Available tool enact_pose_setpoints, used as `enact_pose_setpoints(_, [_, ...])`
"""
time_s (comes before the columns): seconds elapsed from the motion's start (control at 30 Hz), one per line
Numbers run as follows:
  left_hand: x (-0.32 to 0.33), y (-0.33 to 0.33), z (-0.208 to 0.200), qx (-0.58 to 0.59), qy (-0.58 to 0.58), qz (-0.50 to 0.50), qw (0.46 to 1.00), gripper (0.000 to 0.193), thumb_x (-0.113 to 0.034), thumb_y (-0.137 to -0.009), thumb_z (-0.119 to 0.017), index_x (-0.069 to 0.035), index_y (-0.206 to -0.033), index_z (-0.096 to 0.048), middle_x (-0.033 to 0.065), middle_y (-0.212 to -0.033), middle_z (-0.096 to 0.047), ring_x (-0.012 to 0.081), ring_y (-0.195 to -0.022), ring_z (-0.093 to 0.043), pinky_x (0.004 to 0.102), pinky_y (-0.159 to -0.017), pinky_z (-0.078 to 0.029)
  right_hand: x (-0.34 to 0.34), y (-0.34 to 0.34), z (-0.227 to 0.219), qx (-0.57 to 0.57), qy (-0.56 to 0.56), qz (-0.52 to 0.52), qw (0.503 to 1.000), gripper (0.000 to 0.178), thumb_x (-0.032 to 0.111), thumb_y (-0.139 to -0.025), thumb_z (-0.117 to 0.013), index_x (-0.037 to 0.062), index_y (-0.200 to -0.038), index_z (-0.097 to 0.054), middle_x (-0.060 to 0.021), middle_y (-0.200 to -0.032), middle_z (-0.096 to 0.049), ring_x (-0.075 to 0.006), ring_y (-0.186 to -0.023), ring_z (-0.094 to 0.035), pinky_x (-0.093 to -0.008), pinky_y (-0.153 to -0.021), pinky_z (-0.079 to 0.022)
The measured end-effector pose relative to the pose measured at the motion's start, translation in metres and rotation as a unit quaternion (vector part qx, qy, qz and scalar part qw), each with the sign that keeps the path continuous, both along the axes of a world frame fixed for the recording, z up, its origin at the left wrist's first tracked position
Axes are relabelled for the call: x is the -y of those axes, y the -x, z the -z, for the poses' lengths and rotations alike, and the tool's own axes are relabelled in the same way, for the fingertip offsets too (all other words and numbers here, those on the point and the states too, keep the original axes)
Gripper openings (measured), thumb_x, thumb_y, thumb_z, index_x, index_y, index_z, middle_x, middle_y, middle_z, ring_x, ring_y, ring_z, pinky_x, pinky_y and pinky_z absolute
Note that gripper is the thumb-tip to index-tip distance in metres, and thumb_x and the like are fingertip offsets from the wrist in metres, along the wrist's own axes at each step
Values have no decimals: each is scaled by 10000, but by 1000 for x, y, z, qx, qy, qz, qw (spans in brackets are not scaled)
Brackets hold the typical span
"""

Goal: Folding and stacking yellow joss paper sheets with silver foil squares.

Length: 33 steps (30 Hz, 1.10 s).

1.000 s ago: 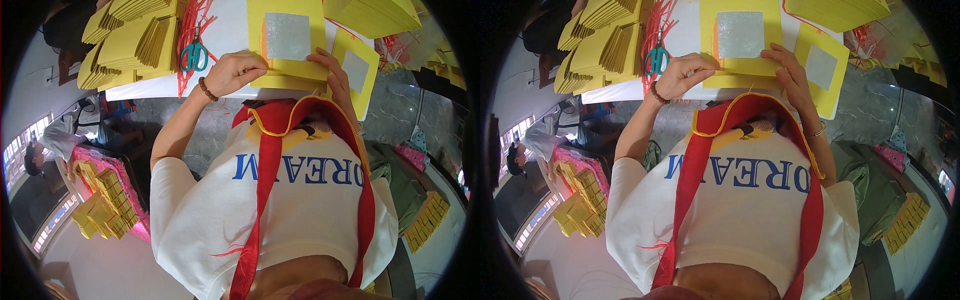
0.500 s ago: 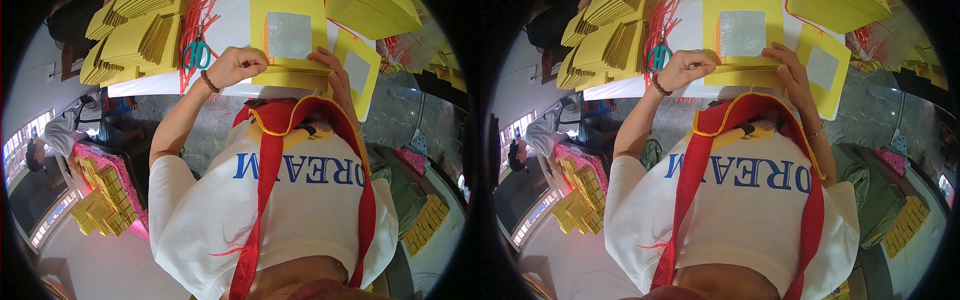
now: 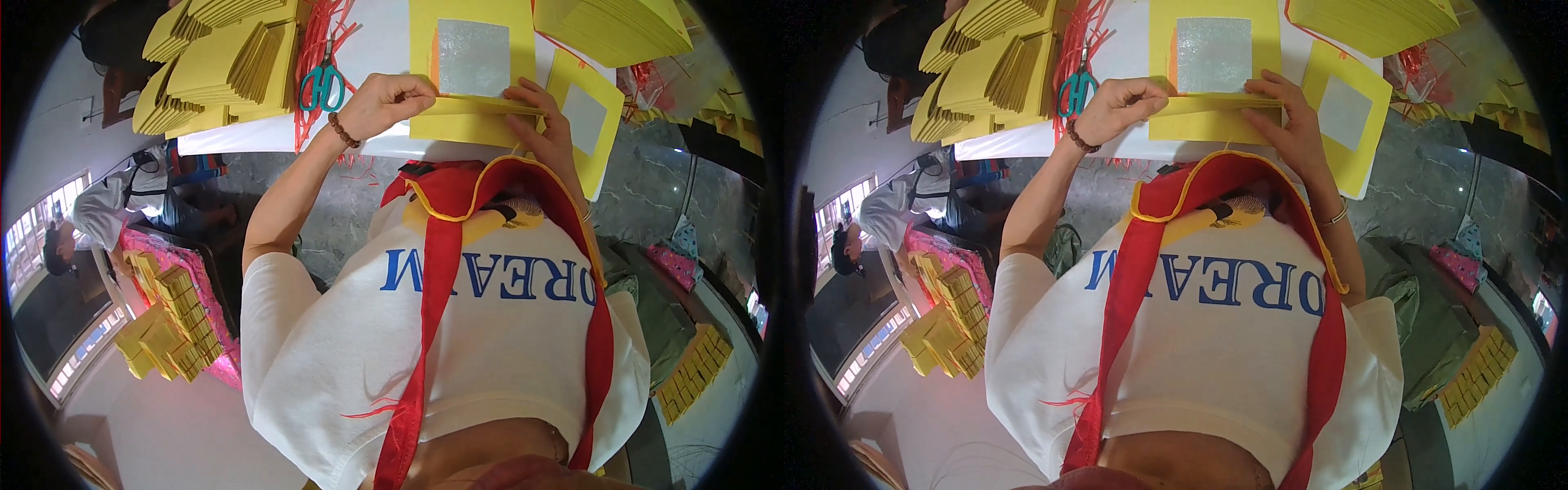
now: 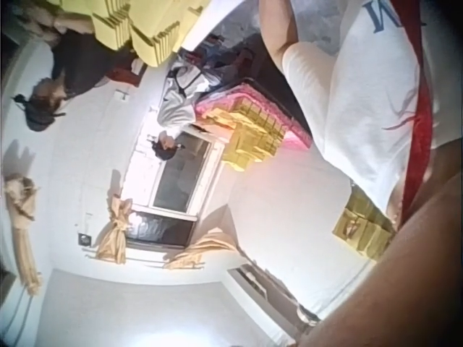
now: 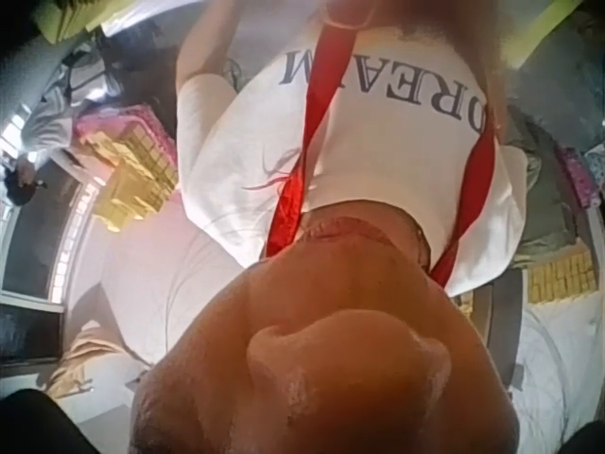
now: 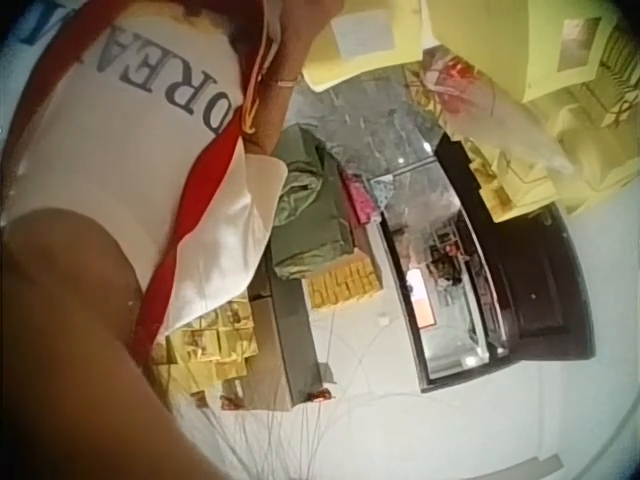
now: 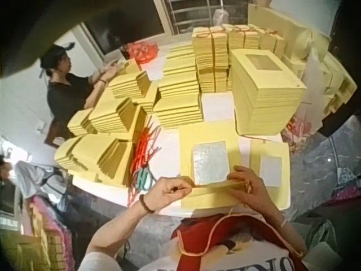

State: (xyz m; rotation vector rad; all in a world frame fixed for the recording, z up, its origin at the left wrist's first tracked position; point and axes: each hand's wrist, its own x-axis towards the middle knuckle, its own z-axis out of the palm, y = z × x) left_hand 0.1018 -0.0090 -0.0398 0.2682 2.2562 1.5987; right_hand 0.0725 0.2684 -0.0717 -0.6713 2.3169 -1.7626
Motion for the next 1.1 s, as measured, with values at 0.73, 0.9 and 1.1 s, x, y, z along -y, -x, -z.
enact_pose_setpoints(0.73, [-1, -9, -5, -292, 140, 157, 933, 440, -157, -677, -728, -98, -1077, -554, 88, -1072, -555, 270, -1014, -492, 354, -868, -428, 0, 3, 7, -20, 33, -12, 999, 180, 63, -781, -643, 80, -952, -591, -68, -1072, -619, -267, -1221, -419, -371, -994, -343])
enact_pose_setpoints(0.9, [1, -6, -6, -283, 134, 164, 935, 406, -173, -696, -717, -95, -1064, -566, 88, -1060, -565, 274, -1007, -504, 358, -869, -432, 0, 3, 6, -22, 32, -14, 999, 182, 57, -778, -642, 83, -951, -593, -69, -1079, -617, -269, -1219, -423, -370, -995, -345])
enact_pose_setpoints(1.1, [3, -1, -10, -286, 136, 182, 931, 362, -208, -715, -704, -92, -1037, -590, 95, -1030, -586, 276, -969, -536, 363, -843, -449, -1, 3, 5, -22, 18, -13, 1000, 184, 56, -775, -645, 84, -949, -596, -68, -1083, -616, -268, -1215, -428, -366, -994, -347])
